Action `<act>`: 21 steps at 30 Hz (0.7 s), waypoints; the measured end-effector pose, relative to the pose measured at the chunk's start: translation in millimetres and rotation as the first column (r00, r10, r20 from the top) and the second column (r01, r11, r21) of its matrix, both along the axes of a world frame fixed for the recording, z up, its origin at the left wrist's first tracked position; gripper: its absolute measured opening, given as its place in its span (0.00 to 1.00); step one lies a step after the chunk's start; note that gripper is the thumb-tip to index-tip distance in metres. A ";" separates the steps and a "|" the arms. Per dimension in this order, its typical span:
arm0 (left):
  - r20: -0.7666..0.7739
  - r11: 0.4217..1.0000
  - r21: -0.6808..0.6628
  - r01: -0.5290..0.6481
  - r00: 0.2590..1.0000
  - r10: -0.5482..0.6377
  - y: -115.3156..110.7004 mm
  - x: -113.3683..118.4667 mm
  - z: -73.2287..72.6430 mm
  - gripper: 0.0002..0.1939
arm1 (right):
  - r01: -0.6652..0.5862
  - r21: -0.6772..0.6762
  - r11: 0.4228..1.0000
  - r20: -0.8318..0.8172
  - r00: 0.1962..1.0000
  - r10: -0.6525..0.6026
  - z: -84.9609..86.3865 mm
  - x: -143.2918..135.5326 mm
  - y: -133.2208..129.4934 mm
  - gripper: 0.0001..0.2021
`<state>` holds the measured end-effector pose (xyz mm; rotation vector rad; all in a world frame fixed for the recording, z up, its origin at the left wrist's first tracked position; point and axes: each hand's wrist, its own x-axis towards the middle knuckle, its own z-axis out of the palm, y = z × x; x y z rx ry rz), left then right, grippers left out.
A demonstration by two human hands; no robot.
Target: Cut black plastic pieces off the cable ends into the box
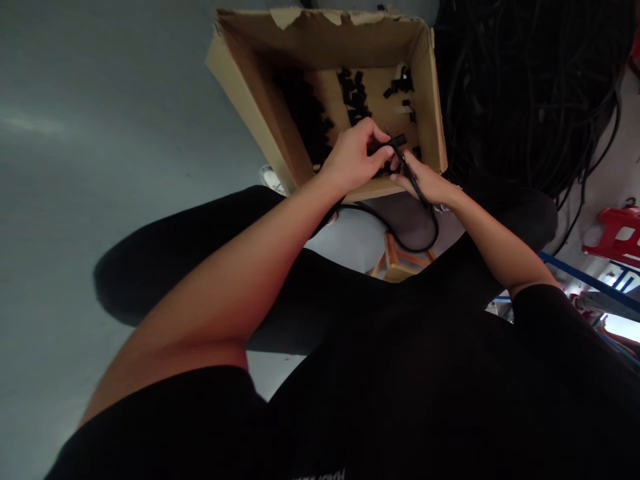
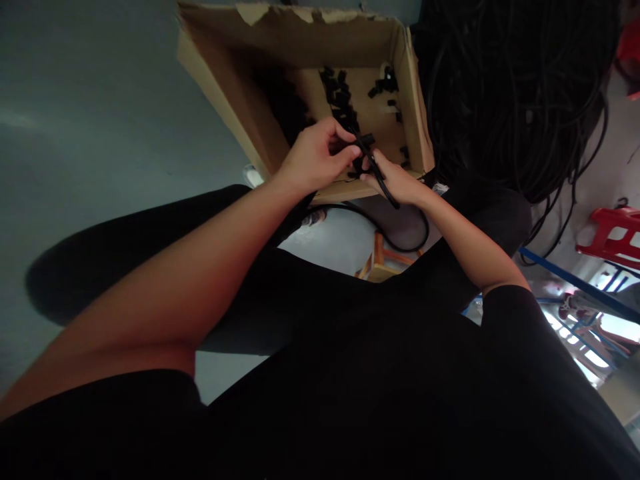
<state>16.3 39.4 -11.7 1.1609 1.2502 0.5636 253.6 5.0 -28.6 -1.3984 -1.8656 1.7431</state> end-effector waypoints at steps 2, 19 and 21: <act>-0.052 0.999 0.051 -0.004 0.999 0.007 -1.6 2.3 -5.5 0.12 | -0.011 -0.015 1.000 0.010 1.000 0.011 -0.5 0.2 -0.2 0.25; 0.112 0.995 -0.094 -0.013 0.993 0.024 6.3 -0.4 -8.1 0.15 | 0.059 -0.014 0.998 -0.021 0.998 -0.059 2.5 -3.4 2.2 0.31; 0.097 0.997 -0.074 -0.017 0.995 0.024 3.9 0.8 -10.6 0.14 | 0.070 0.032 0.997 0.006 0.998 -0.070 2.1 -0.8 0.8 0.33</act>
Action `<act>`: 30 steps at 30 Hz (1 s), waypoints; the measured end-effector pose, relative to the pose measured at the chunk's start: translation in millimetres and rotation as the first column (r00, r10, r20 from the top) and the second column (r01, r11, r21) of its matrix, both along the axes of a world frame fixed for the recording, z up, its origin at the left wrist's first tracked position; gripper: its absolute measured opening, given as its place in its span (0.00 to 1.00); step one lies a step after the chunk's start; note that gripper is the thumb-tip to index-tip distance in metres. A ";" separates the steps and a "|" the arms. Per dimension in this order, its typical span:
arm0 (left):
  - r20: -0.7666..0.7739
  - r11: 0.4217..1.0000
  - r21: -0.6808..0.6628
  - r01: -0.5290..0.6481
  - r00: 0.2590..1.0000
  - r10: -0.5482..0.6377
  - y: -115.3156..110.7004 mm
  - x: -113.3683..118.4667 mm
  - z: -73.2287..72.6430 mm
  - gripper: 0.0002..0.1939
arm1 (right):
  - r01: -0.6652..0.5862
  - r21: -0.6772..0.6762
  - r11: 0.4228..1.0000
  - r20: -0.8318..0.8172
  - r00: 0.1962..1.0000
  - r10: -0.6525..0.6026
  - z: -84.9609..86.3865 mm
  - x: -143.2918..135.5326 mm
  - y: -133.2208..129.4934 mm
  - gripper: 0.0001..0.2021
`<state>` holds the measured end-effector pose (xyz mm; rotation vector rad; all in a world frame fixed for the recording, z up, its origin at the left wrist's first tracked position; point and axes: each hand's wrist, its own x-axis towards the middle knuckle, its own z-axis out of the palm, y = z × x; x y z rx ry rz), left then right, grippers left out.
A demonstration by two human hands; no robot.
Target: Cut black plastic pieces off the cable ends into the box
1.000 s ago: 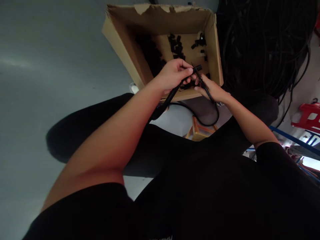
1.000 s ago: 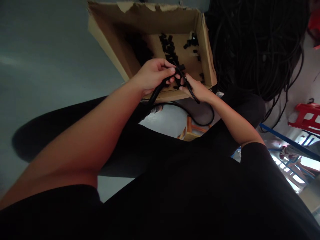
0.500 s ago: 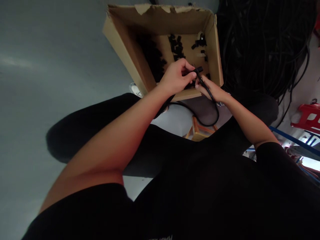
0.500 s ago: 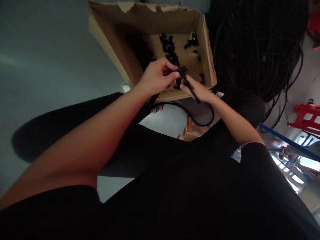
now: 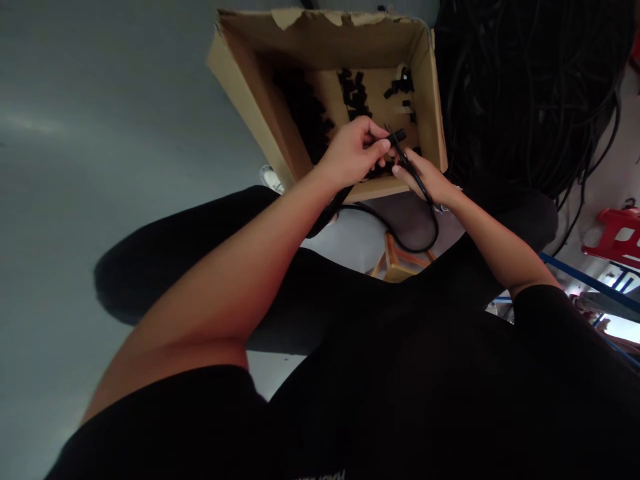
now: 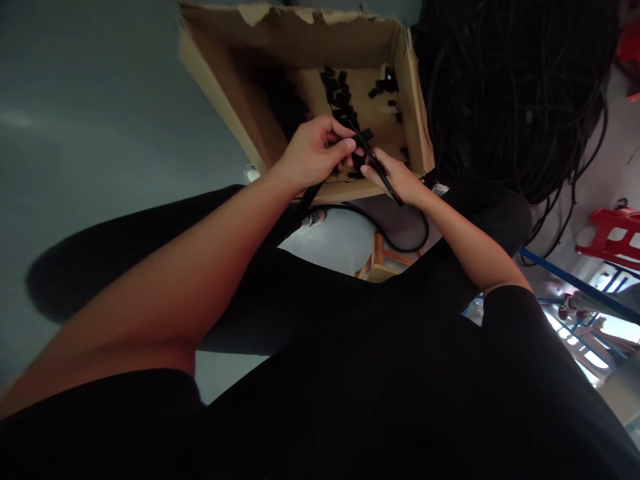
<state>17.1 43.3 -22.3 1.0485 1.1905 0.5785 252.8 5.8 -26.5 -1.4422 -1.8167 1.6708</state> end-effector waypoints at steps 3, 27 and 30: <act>-0.071 0.998 0.066 -0.016 0.997 0.021 -5.7 1.0 -2.0 0.13 | 0.001 0.052 0.999 0.045 0.999 -0.004 -4.8 4.7 -2.7 0.35; 0.210 0.949 -0.208 0.235 0.959 -0.192 8.0 -19.3 12.1 0.19 | -0.137 0.123 0.983 -0.001 0.990 0.138 -12.8 15.4 6.5 0.36; 0.206 0.954 -0.205 0.219 0.962 -0.177 8.6 -18.8 11.5 0.19 | -0.158 0.096 0.983 0.055 0.987 0.153 -2.7 14.4 8.7 0.35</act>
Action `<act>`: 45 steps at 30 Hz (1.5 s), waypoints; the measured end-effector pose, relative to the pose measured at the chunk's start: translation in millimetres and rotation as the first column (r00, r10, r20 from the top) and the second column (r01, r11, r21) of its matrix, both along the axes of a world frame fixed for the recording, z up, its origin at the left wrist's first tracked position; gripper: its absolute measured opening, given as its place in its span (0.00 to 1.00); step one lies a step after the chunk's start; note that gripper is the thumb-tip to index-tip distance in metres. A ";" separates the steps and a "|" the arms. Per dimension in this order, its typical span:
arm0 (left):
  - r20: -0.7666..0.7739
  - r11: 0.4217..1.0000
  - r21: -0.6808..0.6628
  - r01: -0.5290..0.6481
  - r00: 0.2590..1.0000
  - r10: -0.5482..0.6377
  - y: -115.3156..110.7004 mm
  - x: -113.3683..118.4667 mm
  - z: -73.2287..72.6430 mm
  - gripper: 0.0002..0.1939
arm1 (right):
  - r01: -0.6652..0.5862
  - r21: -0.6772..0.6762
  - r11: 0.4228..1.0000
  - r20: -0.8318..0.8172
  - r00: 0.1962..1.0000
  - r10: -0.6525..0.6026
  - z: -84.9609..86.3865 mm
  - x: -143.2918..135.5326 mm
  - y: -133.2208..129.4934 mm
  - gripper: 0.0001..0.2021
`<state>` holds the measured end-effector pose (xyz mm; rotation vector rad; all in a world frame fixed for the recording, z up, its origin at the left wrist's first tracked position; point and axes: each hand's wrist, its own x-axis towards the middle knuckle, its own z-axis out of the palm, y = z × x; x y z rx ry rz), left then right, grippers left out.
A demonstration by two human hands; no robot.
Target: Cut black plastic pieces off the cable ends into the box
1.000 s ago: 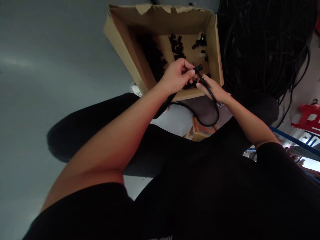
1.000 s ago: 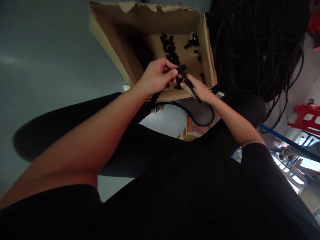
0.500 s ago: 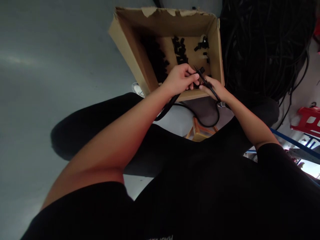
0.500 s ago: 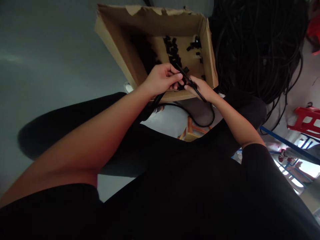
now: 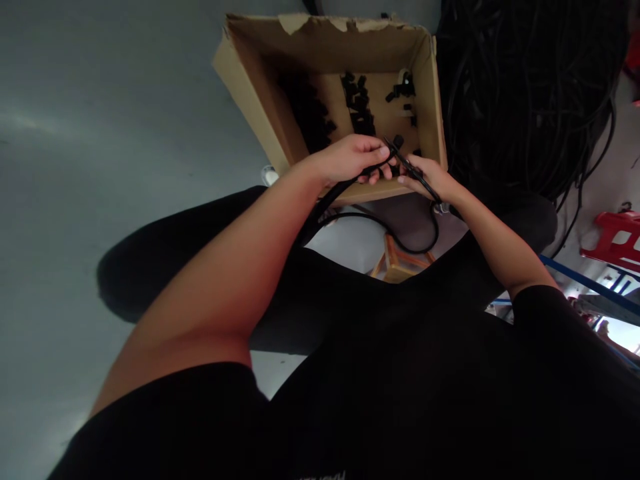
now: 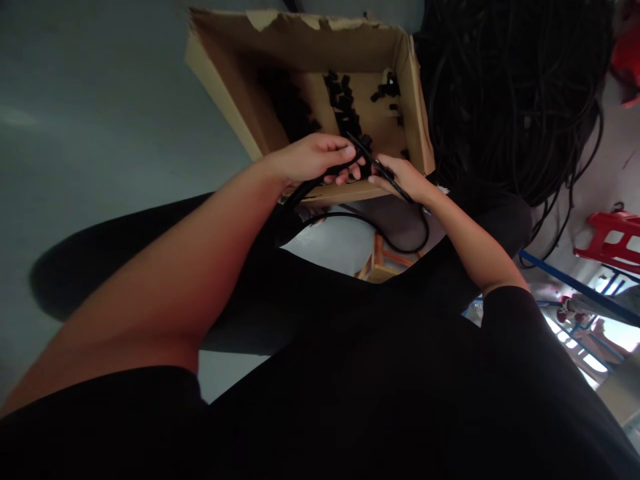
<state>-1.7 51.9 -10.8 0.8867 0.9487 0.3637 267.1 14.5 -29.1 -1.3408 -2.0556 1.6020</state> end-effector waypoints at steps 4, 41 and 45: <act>0.012 1.000 0.002 0.011 1.000 -0.011 3.3 -4.6 1.7 0.21 | 0.018 0.011 1.000 0.040 0.999 -0.019 10.4 -0.3 1.7 0.32; -0.061 0.968 0.117 -0.222 0.971 0.230 2.0 6.5 -8.7 0.18 | 0.154 -0.021 0.988 0.048 0.987 -0.153 15.4 -22.7 -5.4 0.34; -0.105 0.967 0.180 -0.177 0.975 0.198 1.6 2.8 -13.1 0.18 | 0.136 -0.016 0.991 0.057 0.989 -0.135 19.8 -24.6 -4.0 0.35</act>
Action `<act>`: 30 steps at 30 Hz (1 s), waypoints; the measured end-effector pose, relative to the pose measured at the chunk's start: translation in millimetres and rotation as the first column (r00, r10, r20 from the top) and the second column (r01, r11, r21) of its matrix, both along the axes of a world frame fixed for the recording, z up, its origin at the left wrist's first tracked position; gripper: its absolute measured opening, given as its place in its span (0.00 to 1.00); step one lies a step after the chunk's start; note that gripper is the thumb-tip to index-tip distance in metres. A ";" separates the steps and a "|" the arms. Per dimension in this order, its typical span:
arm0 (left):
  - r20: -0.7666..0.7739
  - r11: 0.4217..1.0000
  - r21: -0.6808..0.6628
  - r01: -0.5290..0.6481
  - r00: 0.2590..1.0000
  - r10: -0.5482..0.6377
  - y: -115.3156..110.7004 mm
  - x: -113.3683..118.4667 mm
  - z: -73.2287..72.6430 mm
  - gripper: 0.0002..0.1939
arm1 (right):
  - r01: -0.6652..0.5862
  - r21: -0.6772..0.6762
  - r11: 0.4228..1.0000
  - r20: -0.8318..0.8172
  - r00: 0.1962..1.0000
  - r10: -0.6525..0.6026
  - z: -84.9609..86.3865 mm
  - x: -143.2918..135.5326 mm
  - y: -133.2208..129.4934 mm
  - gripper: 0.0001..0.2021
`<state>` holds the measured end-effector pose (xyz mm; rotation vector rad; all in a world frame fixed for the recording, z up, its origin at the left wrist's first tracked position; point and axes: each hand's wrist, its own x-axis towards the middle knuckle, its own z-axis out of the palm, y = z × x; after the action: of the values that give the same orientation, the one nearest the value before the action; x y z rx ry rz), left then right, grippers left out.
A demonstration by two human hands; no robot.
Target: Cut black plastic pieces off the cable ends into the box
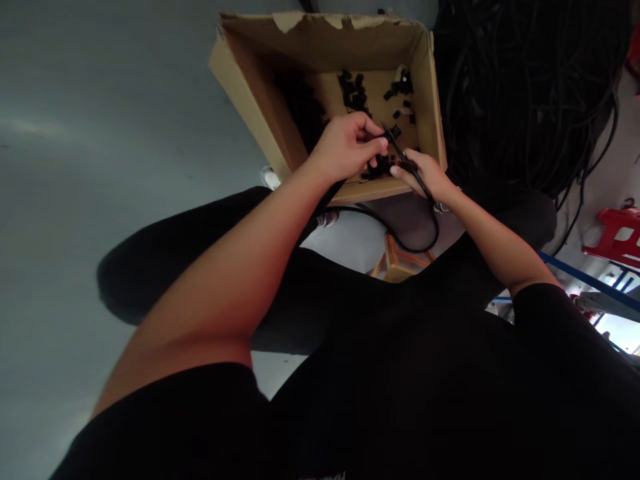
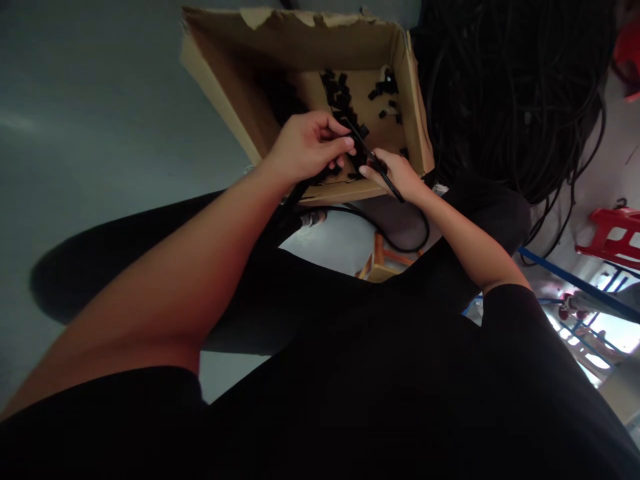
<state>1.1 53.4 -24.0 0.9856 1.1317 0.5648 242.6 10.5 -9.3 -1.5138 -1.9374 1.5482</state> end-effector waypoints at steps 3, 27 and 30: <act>0.011 0.999 -0.014 0.046 0.999 -0.046 -1.4 0.6 1.6 0.16 | -0.020 -0.017 1.000 -0.015 1.000 0.020 -3.4 2.7 -0.4 0.37; 0.219 0.946 -0.264 0.190 0.967 -0.133 13.0 -25.5 24.4 0.14 | -0.115 -0.016 0.993 -0.024 0.993 0.115 -13.7 25.9 2.4 0.35; 0.143 0.945 -0.322 0.058 0.990 -0.012 16.8 -28.2 23.3 0.16 | -0.103 -0.111 0.989 -0.083 0.992 0.094 -21.4 25.5 -3.6 0.35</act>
<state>-27.1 70.2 -0.6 0.6678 1.0403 0.3945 268.0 6.9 -30.7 -1.3972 -1.9372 1.7603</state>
